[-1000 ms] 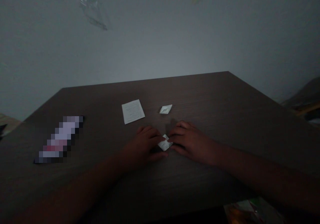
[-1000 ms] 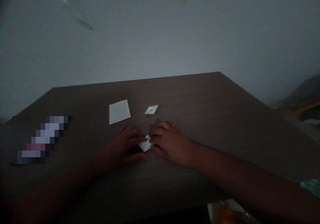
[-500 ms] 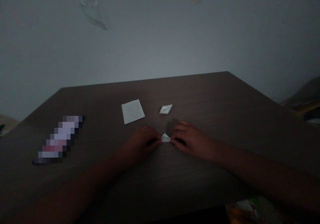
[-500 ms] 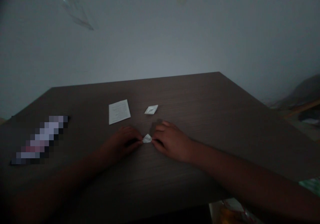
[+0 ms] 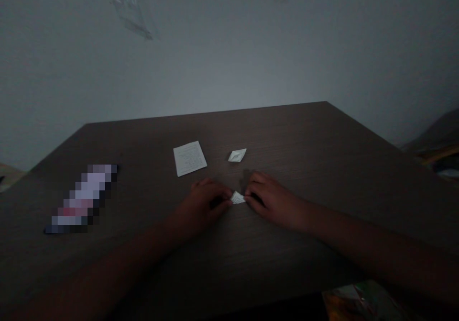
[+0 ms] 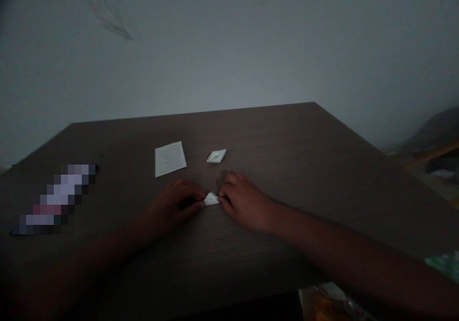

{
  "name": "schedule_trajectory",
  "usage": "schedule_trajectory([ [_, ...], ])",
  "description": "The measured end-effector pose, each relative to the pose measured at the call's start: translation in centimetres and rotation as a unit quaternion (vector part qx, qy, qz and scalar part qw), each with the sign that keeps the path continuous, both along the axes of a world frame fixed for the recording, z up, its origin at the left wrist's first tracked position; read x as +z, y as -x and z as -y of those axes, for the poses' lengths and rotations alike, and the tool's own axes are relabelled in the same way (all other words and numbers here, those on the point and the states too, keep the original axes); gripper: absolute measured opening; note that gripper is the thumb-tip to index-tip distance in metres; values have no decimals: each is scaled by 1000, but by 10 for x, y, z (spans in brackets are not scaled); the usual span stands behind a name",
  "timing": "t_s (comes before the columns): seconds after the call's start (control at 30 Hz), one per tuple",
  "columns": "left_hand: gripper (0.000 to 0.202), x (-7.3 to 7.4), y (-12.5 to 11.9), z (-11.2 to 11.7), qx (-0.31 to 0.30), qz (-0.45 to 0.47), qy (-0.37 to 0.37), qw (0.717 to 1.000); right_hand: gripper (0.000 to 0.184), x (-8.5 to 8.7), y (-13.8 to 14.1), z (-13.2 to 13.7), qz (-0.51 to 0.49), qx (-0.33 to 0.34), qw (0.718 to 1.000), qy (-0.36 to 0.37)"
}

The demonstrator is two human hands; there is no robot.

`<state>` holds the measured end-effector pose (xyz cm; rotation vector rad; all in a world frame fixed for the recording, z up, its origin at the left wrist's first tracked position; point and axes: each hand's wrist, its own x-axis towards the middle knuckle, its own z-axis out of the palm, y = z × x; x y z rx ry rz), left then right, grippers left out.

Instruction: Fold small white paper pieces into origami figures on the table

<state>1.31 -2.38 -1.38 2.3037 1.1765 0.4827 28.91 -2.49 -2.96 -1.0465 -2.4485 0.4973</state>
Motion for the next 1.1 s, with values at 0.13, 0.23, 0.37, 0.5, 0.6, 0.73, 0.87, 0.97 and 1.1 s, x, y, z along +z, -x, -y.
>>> schedule_trajectory([
  [0.13,11,4,-9,6,20,-6,20,1000,12,-5,3,-1,-38,-27,999,-1],
  [0.23,15,7,-15,12,45,-5,12,999,8,-7,6,-1,-75,-32,996,-48],
  [0.37,15,11,-20,16,60,-1,12,998,12,-6,10,2,-83,7,990,-118],
  [0.5,15,11,-21,16,61,0,29,998,22,-7,9,5,-61,54,986,-148],
  [0.6,23,5,-18,14,59,9,19,998,29,-8,6,4,-45,78,983,-159],
  [0.73,34,-4,-7,8,34,38,25,998,32,-9,4,2,-13,94,985,-143],
  [0.87,30,-6,5,3,34,54,15,998,37,-8,3,2,1,95,987,-127],
  [0.97,33,-8,7,1,22,46,-11,999,37,-7,3,3,12,98,987,-124],
  [1.1,33,-10,6,-1,12,42,-10,999,42,-4,3,8,48,87,990,-103],
])
